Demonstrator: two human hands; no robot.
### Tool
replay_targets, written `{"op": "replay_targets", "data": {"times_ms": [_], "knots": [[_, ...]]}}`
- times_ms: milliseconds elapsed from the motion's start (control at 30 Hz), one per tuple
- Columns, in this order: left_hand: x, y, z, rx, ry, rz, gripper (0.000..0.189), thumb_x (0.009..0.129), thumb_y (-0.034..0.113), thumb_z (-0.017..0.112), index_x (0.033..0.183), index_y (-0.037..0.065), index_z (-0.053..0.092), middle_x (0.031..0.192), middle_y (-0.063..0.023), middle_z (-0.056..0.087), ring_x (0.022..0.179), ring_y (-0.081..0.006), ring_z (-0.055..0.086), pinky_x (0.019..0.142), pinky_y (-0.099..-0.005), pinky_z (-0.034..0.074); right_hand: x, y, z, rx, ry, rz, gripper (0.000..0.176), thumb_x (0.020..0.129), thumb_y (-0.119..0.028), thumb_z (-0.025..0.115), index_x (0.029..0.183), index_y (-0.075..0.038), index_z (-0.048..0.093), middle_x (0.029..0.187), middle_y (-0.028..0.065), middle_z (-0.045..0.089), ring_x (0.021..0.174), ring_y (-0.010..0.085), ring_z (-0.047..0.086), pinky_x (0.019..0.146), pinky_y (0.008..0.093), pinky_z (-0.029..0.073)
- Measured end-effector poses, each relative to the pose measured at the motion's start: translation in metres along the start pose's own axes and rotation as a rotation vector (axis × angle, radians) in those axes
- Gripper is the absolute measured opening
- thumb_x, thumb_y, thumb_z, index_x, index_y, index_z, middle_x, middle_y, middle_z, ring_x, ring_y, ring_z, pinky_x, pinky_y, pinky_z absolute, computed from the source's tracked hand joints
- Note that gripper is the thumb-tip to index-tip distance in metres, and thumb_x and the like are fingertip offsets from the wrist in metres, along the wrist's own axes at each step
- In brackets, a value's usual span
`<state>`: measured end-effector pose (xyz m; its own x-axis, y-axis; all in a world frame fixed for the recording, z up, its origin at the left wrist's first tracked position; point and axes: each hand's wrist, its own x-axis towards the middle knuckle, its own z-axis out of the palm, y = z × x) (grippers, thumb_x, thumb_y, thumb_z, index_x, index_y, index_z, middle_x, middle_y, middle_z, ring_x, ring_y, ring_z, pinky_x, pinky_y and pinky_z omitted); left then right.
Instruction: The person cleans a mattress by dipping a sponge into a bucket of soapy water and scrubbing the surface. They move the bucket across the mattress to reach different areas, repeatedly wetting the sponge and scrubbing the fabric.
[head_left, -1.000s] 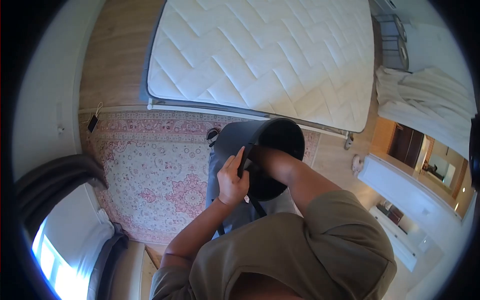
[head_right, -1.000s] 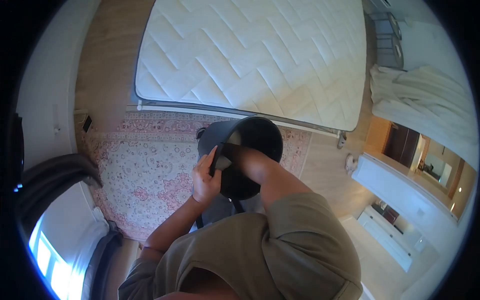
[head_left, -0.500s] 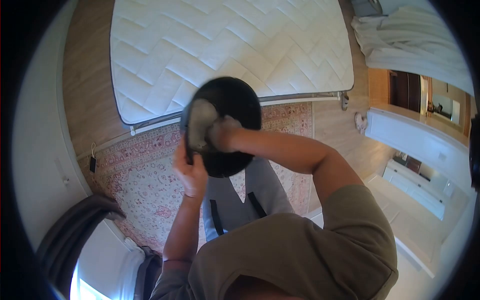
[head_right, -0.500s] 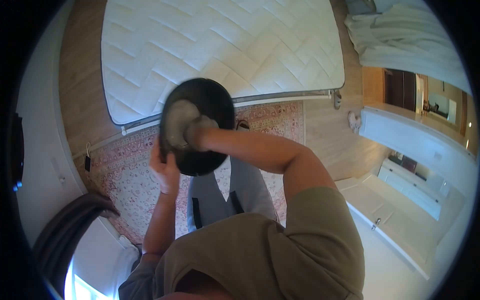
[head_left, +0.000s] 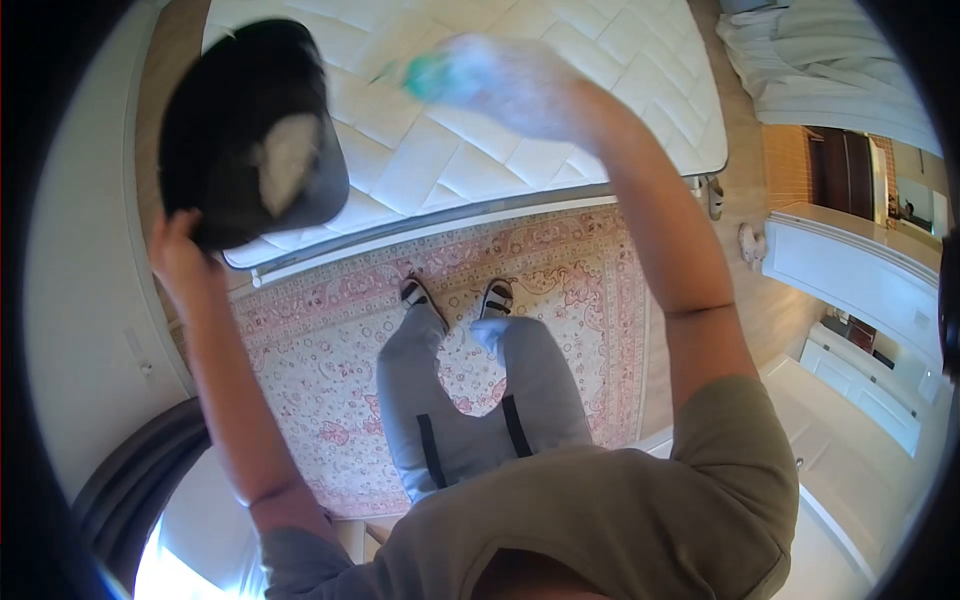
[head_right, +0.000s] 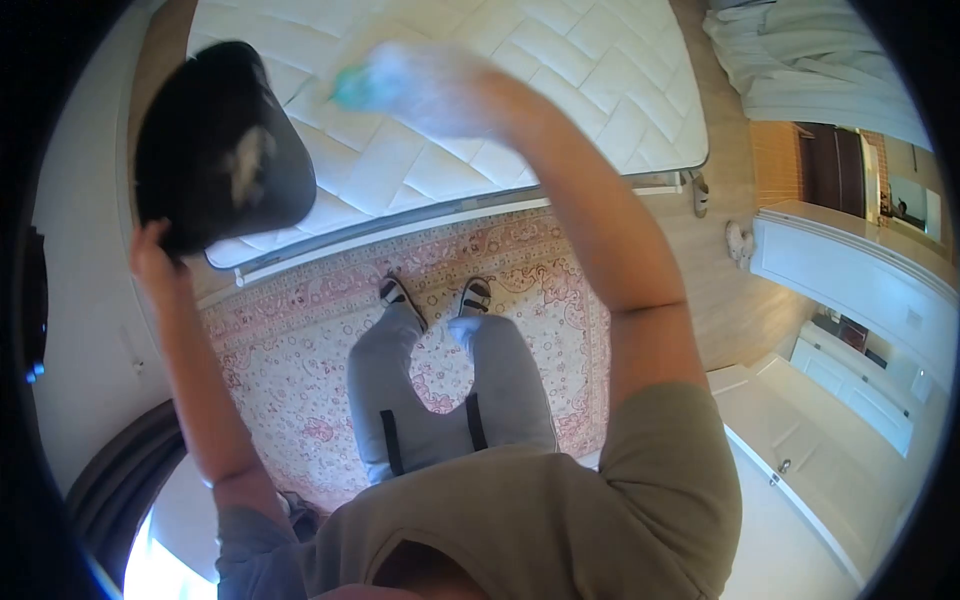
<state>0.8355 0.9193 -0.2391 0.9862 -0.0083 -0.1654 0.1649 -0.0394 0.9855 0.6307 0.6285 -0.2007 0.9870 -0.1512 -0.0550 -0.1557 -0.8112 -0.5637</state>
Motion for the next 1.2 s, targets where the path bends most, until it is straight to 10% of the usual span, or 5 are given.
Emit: {"op": "replay_targets", "data": {"times_ms": [333, 533, 833, 1100, 1200], "knots": [[0.177, -0.069, -0.007, -0.041, -0.133, 0.136, 0.011, 0.08, 0.005, 0.053, 0.087, -0.002, 0.055, 0.072, -0.0089, 0.054, 0.056, -0.0122, 0.05, 0.039, -0.0164, 0.035, -0.057, 0.289, 0.247, -0.176, 0.338, 0.681, 0.027, 0.078, -0.016, 0.052, 0.104, -0.011, 0.055, 0.094, 0.0131, 0.056, 0.091, 0.03, 0.053, 0.075, 0.0444, 0.043], [0.208, -0.055, -0.02, 0.083, -0.276, 0.529, 0.026, 0.085, 0.013, 0.05, 0.107, -0.001, 0.051, 0.086, -0.01, 0.054, 0.064, -0.014, 0.052, 0.051, -0.0222, 0.044, 0.105, 0.058, 0.368, 0.039, 0.194, 0.139, 0.043, 0.082, -0.04, 0.046, 0.117, -0.015, 0.053, 0.125, 0.0178, 0.04, 0.124, 0.0405, 0.022, 0.1, 0.0625, -0.005], [0.126, -0.203, -0.097, 0.274, 0.065, 0.691, 0.043, 0.09, 0.022, 0.04, 0.128, 0.003, 0.037, 0.104, -0.0105, 0.048, 0.078, -0.0193, 0.053, 0.071, -0.0328, 0.05, -0.11, 0.394, 0.202, -0.387, 0.497, 0.668, 0.026, 0.084, -0.031, 0.047, 0.084, -0.012, 0.065, 0.081, 0.007, 0.064, 0.074, 0.0198, 0.059, 0.066, 0.0351, 0.046], [-0.024, -0.338, 0.026, 0.279, -0.006, 0.963, 0.058, 0.093, 0.039, 0.023, 0.135, -0.002, 0.021, 0.115, -0.017, 0.045, 0.106, -0.0245, 0.041, 0.095, -0.0357, 0.029, 0.065, 0.137, 0.381, 0.648, 0.51, 0.409, 0.051, 0.089, -0.035, 0.033, 0.126, -0.001, 0.033, 0.124, 0.0221, 0.039, 0.124, 0.0329, 0.027, 0.104, 0.0524, -0.003], [-0.021, -0.355, 0.035, 0.297, 0.016, 0.934, 0.059, 0.093, 0.04, 0.02, 0.136, -0.002, 0.02, 0.115, -0.0173, 0.044, 0.105, -0.0251, 0.041, 0.093, -0.0341, 0.03, 0.077, 0.128, 0.402, 0.21, 0.444, 0.215, 0.046, 0.09, -0.029, 0.03, 0.125, 0.0, 0.032, 0.123, 0.0224, 0.039, 0.124, 0.0349, 0.025, 0.104, 0.0535, -0.002]]}}
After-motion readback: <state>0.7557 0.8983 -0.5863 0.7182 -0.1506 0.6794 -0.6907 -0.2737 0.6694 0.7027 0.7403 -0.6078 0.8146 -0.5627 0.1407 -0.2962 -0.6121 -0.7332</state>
